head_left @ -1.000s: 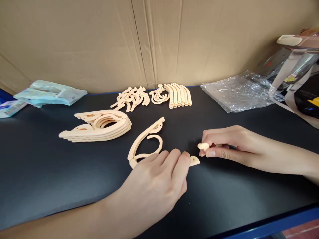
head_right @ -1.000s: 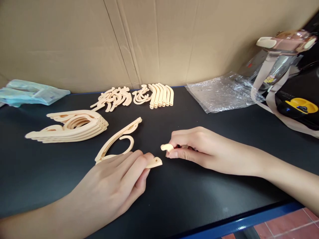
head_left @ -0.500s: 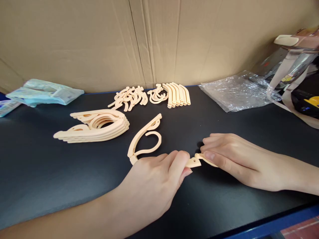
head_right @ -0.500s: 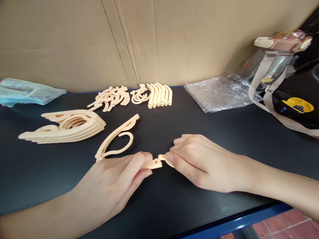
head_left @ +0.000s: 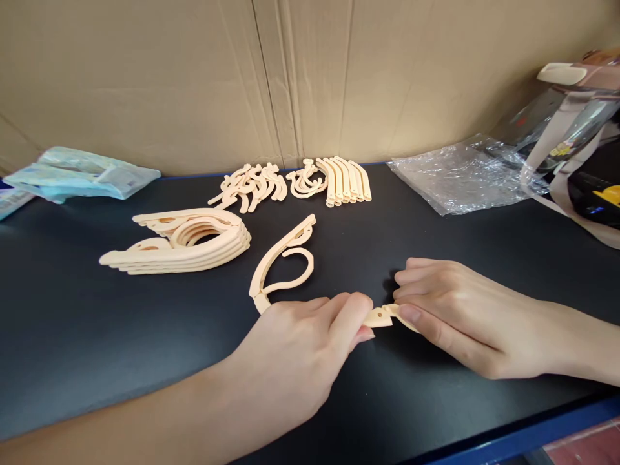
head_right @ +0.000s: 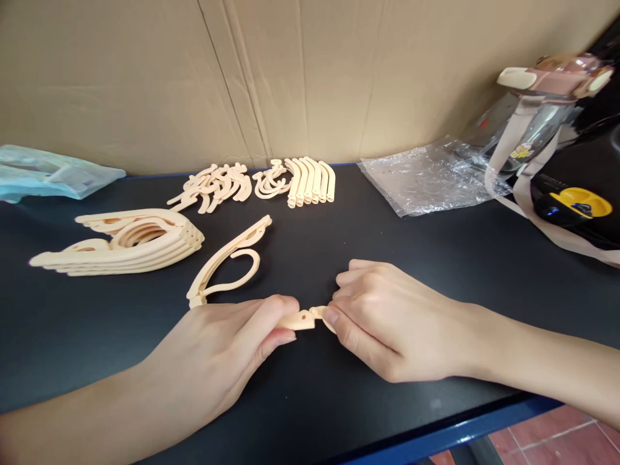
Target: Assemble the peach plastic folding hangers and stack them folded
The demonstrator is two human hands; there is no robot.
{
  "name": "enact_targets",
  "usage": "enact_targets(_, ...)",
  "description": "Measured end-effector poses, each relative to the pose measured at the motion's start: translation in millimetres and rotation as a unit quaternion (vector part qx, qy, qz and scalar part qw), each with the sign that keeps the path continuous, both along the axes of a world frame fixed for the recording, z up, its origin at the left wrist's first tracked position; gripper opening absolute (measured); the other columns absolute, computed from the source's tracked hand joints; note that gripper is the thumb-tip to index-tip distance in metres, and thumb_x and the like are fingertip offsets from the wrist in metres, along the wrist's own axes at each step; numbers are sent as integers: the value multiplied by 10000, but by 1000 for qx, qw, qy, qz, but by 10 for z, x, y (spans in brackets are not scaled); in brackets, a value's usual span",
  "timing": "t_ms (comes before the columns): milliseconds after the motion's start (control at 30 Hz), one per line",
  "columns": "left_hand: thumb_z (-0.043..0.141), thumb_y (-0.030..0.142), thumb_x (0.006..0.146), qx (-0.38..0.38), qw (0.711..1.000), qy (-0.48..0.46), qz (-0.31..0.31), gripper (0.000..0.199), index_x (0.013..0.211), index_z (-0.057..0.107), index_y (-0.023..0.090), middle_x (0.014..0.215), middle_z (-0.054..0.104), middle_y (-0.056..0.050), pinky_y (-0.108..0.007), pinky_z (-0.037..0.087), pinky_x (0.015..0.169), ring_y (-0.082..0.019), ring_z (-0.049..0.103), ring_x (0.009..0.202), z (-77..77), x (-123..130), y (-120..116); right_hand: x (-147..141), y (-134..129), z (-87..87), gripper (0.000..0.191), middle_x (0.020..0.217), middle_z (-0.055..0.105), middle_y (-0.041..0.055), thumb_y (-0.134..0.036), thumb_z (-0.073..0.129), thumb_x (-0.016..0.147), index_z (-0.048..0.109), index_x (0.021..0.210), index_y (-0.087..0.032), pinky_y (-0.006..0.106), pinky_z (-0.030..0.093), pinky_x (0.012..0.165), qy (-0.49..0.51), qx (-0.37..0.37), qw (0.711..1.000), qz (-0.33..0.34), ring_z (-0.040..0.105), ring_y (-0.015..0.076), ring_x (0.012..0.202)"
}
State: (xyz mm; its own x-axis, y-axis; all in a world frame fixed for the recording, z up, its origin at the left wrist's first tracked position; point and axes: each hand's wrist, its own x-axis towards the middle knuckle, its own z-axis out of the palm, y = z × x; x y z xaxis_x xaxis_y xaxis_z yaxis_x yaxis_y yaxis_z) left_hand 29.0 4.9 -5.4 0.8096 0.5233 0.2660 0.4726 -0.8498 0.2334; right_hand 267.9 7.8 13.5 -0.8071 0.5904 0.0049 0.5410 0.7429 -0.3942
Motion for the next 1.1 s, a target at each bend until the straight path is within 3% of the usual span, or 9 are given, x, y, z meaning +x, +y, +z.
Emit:
enact_targets(133,244,229,1092,-7,1000,-6,-30,294,884,450,201,676,582,54,-253,397,435,-120,585,495,13,16,-12,-39,-10,2,478,578,508,7,-261,236,1065,433,633,-203,353,330,675,15,1,1000,14,386,155,574)
enact_targets(233,240,255,1097,-24,999,-17,-34,318,863,448,201,673,592,49,-243,413,435,-119,593,493,18,34,-17,-33,-39,8,516,586,550,4,-274,240,1076,507,639,-203,354,421,762,40,-4,999,10,497,152,587)
enact_targets(367,212,281,1100,-65,997,-28,-19,327,923,471,187,727,654,26,-237,479,465,-131,650,548,16,33,-11,42,-69,29,493,677,651,30,-378,315,1072,637,738,-210,367,488,921,82,-5,994,-65,668,199,836)
enact_targets(533,195,303,1099,-78,997,-25,-9,328,949,462,185,734,675,27,-244,511,469,-139,674,548,28,21,3,95,-66,70,554,767,690,55,-520,312,1041,657,726,-222,352,573,813,74,-81,987,-115,692,226,884)
enact_targets(700,197,304,1098,-83,996,-15,-11,310,940,441,196,734,675,28,-246,514,474,-143,676,551,25,30,4,104,-92,45,498,724,696,39,-455,354,1044,655,722,-224,416,471,1088,84,-62,989,-109,703,231,990)
enact_targets(767,197,300,1098,-83,996,-15,-13,302,937,432,201,737,676,30,-244,504,469,-141,675,548,21,32,5,108,-98,25,488,718,699,35,-425,356,1050,655,721,-224,411,434,1124,87,-42,991,-95,707,221,986)
enact_targets(933,184,309,1100,-58,998,-13,-15,315,908,414,212,707,665,37,-250,445,419,-146,662,516,16,25,8,66,-77,45,509,635,649,32,-359,316,1061,635,688,-228,407,481,1000,72,-7,996,-43,686,213,786)
enact_targets(1100,171,306,1099,-71,997,-4,-18,341,920,442,201,713,661,34,-256,458,444,-147,660,527,19,28,-1,14,-55,75,533,556,558,1,-267,255,1070,571,644,-213,395,442,816,22,6,1000,21,540,160,543)
